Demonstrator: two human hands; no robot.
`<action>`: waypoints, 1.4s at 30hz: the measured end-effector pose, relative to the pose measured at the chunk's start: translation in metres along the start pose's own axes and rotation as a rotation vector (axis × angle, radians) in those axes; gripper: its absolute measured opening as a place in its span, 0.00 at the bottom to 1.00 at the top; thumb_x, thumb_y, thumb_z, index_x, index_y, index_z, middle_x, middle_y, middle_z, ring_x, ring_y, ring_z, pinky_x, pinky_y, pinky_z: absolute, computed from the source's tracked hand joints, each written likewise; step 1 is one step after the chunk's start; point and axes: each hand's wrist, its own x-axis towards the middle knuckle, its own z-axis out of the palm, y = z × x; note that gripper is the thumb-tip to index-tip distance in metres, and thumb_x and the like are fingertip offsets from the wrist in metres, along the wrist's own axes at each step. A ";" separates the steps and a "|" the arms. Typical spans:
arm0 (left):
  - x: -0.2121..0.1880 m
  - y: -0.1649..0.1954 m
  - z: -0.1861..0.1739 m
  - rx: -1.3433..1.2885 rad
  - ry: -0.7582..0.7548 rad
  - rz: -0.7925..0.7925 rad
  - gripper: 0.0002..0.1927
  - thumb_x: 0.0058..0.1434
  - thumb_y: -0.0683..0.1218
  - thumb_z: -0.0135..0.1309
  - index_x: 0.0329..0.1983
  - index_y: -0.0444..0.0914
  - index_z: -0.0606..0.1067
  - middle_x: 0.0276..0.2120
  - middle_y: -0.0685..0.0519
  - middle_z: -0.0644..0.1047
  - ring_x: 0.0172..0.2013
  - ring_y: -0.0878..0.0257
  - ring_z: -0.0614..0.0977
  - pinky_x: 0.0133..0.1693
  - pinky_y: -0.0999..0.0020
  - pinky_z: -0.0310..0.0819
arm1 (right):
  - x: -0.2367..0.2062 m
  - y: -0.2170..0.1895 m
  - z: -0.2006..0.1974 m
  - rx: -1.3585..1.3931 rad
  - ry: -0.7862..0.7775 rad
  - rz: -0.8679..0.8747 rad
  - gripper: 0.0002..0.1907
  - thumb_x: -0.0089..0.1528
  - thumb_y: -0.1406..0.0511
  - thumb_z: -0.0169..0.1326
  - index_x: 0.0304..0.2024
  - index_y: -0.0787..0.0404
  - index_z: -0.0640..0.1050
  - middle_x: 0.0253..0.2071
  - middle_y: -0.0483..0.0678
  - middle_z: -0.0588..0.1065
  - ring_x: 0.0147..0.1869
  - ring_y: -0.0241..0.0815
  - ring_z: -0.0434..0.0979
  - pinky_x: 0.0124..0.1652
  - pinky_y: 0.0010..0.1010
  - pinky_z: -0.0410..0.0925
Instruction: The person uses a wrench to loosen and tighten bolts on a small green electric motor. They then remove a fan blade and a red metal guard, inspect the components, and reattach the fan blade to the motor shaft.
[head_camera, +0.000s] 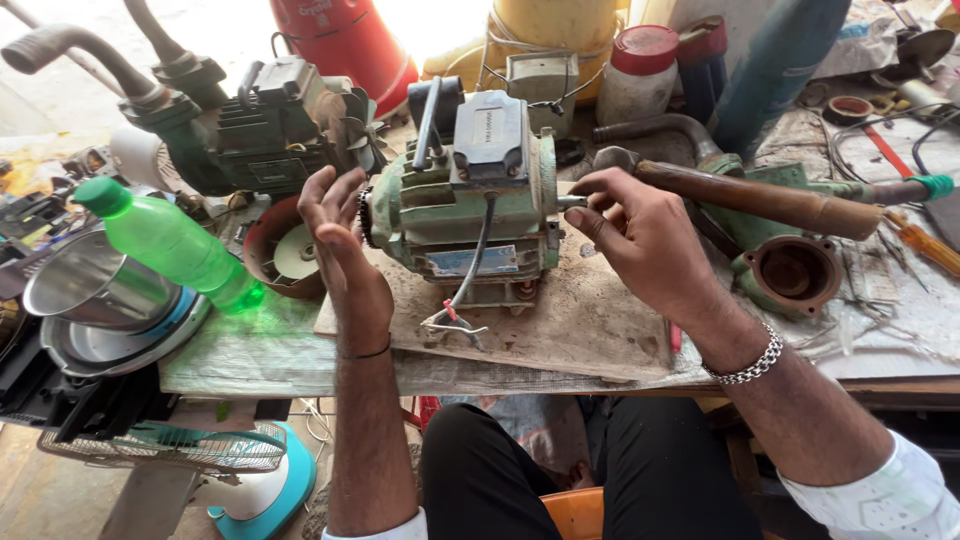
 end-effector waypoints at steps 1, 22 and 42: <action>-0.001 -0.002 0.000 -0.009 -0.026 0.023 0.49 0.72 0.78 0.25 0.72 0.31 0.57 0.62 0.37 0.72 0.63 0.53 0.74 0.65 0.59 0.63 | -0.001 -0.003 0.000 -0.038 0.034 -0.081 0.14 0.66 0.62 0.57 0.47 0.67 0.77 0.33 0.47 0.78 0.31 0.33 0.76 0.29 0.25 0.70; -0.001 -0.001 0.002 0.098 -0.012 -0.063 0.47 0.72 0.76 0.23 0.68 0.32 0.62 0.57 0.39 0.74 0.58 0.54 0.76 0.64 0.57 0.65 | 0.003 0.014 0.002 -0.102 0.059 -0.205 0.18 0.70 0.55 0.52 0.42 0.64 0.79 0.29 0.45 0.75 0.29 0.32 0.72 0.27 0.28 0.66; 0.002 -0.007 -0.002 0.002 0.230 -0.660 0.50 0.67 0.75 0.20 0.58 0.31 0.74 0.39 0.27 0.74 0.36 0.44 0.78 0.39 0.51 0.70 | 0.008 0.000 0.000 -0.077 -0.059 0.078 0.19 0.75 0.57 0.52 0.37 0.65 0.82 0.25 0.48 0.79 0.28 0.35 0.78 0.29 0.29 0.71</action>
